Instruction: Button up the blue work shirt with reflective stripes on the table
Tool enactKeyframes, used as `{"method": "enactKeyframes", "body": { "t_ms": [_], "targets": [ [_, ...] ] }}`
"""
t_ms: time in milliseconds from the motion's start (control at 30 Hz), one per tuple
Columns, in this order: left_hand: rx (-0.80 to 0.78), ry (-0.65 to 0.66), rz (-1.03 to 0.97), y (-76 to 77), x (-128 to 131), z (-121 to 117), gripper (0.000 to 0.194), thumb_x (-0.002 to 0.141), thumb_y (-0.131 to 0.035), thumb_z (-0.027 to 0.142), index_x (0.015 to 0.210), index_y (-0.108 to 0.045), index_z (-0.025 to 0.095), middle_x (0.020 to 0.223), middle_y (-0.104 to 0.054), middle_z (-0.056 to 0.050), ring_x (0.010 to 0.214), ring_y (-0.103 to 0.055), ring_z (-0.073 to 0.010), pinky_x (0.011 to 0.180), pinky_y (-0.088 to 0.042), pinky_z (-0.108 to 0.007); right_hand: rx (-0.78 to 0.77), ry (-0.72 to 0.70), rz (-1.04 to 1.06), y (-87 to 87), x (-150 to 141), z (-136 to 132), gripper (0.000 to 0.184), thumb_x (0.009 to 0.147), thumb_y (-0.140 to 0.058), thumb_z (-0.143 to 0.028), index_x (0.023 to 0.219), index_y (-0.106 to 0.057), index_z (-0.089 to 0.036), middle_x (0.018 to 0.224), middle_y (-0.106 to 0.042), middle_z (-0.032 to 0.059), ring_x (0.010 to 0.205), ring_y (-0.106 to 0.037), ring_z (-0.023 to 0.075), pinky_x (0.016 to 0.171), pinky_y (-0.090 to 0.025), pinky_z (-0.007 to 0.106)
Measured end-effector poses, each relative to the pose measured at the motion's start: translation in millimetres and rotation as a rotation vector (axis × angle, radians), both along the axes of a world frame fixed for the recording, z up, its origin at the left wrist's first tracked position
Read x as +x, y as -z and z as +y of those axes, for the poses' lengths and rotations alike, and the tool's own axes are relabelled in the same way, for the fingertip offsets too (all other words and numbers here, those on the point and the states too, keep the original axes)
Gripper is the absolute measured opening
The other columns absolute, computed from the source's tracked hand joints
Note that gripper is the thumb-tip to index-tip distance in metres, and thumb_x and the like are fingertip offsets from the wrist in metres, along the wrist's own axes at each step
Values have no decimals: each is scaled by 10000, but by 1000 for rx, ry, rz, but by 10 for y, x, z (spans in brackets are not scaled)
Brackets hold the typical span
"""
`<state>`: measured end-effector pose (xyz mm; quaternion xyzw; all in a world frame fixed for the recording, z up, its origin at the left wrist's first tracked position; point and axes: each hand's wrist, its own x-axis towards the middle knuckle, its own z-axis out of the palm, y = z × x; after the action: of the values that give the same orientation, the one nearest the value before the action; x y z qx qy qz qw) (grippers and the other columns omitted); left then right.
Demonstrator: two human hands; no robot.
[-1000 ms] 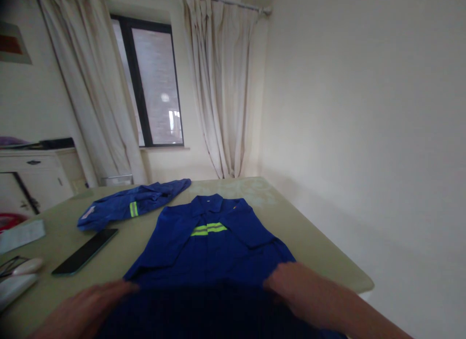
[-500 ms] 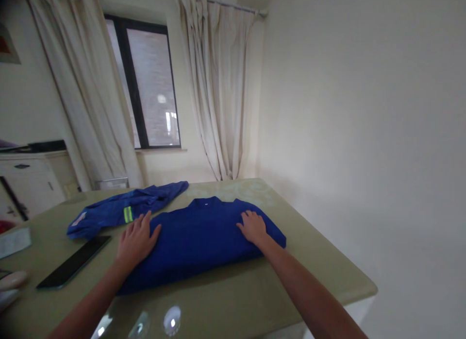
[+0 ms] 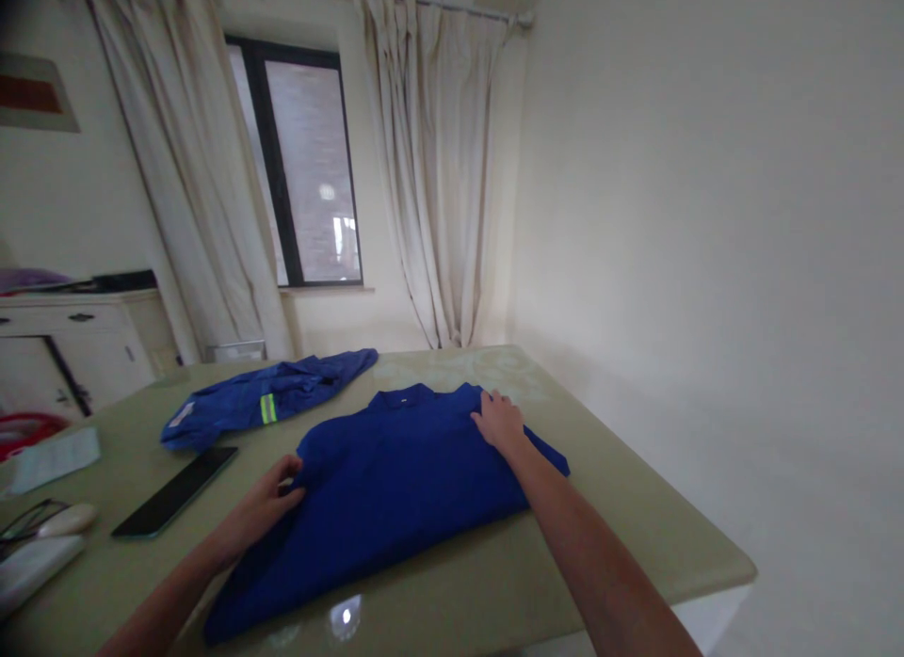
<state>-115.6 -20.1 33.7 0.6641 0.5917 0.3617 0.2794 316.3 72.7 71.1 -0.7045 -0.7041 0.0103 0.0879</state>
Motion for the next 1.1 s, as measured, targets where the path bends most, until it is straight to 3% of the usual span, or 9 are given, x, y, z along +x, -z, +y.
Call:
{"method": "enactKeyframes", "body": {
  "t_ms": [133,200,267,367,467,633,767,967,1100],
  "targets": [
    [-260,49,-334,-50,-226,-240,736,772,-681,457,1401,-350,267,1313,-626,-126,1099,-686,-283,897,-582,-411,-91,39,81,99,337,68,417,894,-658,-364,1232,-618,-122,1277,-625,212,1200,-592,326,971,-461,423],
    [-258,5,-378,-44,-326,-216,974,724,-740,535,1498,-200,293,1316,-625,-140,1081,-697,-298,853,-601,-421,-175,-3,109,86,471,95,378,782,-776,-331,1103,-685,-153,1127,-708,140,1044,-669,285,863,-514,356],
    [-151,-126,-326,-28,-388,-102,1089,644,-767,616,1506,-219,238,1268,-651,-163,1092,-688,-329,841,-604,-442,-260,-29,133,45,551,128,336,643,-869,-297,923,-727,-174,918,-746,77,858,-702,263,741,-536,333],
    [39,-194,-147,-29,-402,109,848,577,-744,686,1243,-589,184,1199,-697,-159,1155,-643,-374,944,-553,-501,-279,-34,159,2,571,167,284,639,-862,-352,804,-726,-164,772,-726,66,746,-688,254,668,-520,332],
    [131,-134,-98,-106,-332,213,632,631,-701,650,1078,-709,204,1226,-709,-118,1225,-600,-364,1055,-475,-516,-148,-49,184,16,512,156,255,769,-760,-342,941,-719,-157,943,-729,97,897,-671,244,751,-487,312],
    [-61,-15,-352,-346,-157,108,821,679,-709,447,1446,-491,250,1367,-640,-84,1110,-684,-303,894,-596,-421,-23,-124,222,27,421,70,116,811,-668,-181,916,-714,-166,936,-721,63,884,-647,190,758,-439,260],
    [-161,103,-616,-563,-76,-39,960,679,-763,354,1535,-333,296,1357,-649,-69,1019,-723,-279,847,-617,-380,22,-136,266,-106,434,51,99,831,-624,-170,888,-703,-157,882,-721,56,824,-639,171,718,-428,241],
    [-67,39,-653,-758,-51,14,1095,632,-830,402,1561,-265,275,1288,-686,-103,840,-751,-264,686,-637,-358,117,-73,283,-454,548,100,91,819,-618,-213,843,-690,-162,878,-719,54,832,-640,179,713,-428,245],
    [182,-73,-461,-695,-54,356,862,766,-697,398,1536,-342,241,1350,-646,-94,1119,-675,-285,910,-586,-401,176,11,239,-574,566,150,121,846,-568,-213,877,-675,-167,941,-719,76,877,-643,196,726,-423,259]
  ]
}}
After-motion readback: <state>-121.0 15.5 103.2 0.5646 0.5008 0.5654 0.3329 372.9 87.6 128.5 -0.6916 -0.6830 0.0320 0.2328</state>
